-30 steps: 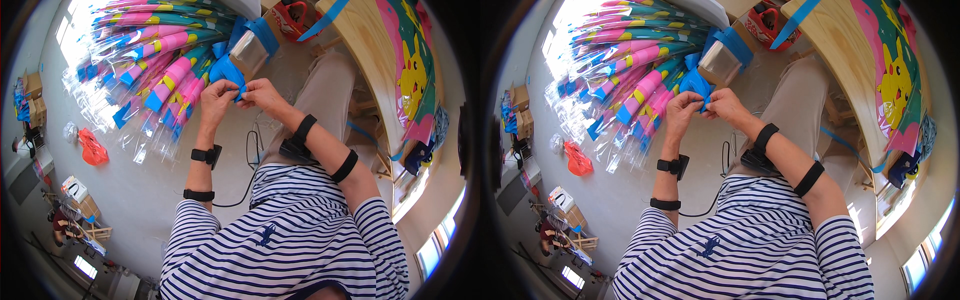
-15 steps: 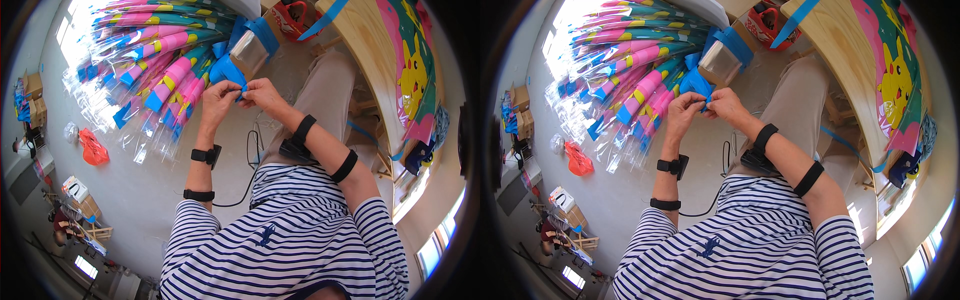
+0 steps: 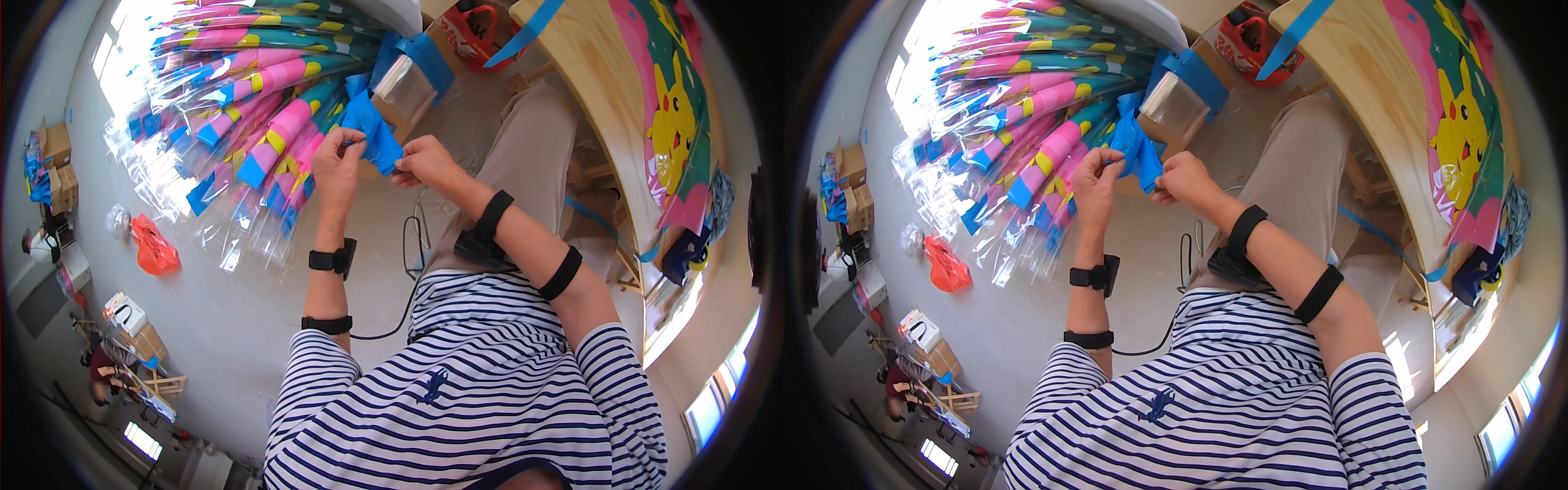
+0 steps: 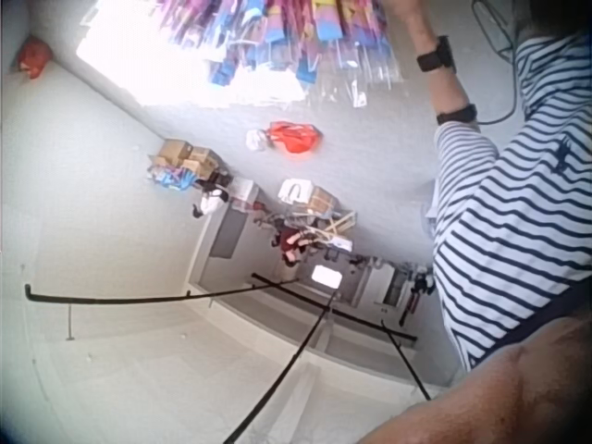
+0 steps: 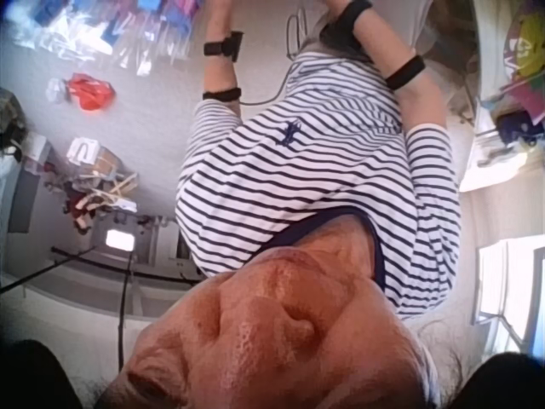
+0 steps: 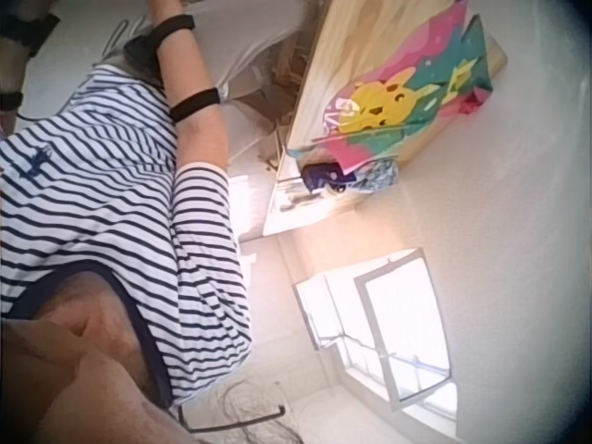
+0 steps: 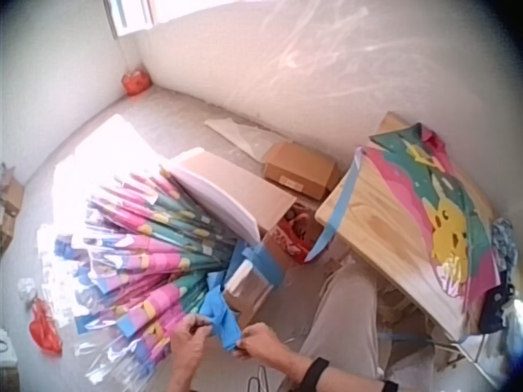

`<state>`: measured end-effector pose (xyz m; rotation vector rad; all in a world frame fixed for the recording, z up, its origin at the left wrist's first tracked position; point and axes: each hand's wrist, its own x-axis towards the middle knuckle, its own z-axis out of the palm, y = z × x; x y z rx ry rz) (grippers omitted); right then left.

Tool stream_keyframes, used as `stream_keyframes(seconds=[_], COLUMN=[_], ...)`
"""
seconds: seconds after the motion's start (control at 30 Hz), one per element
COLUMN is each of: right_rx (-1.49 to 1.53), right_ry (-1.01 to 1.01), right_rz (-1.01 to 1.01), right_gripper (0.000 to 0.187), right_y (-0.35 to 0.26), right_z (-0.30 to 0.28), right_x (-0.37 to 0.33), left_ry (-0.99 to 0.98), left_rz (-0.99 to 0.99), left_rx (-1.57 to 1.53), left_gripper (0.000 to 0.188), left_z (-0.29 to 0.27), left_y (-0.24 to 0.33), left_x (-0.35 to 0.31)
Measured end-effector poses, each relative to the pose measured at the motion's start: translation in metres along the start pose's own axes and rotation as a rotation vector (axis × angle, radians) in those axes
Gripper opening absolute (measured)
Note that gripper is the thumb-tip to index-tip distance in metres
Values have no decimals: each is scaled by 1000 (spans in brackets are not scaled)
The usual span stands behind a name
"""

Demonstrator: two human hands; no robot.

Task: Applying adhesive tape to kite frames and attaching plastic sheeting for assembly.

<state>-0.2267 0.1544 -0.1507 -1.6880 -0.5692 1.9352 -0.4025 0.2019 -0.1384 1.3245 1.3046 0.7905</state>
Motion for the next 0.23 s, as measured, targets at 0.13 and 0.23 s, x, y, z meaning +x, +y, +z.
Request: stream_keyframes(seconds=[0.13, 0.23], right_rx=[-264, -542], right_ry=[69, 101], right_rz=[108, 47], right_gripper=[18, 23], right_y=[-11, -19], right_z=[0, -4], right_x=[-12, -13], left_ry=[113, 138], left_rz=[77, 223], left_rx=[101, 251], left_gripper=[11, 19], left_z=[-10, -13], left_y=[36, 54], left_x=[10, 17])
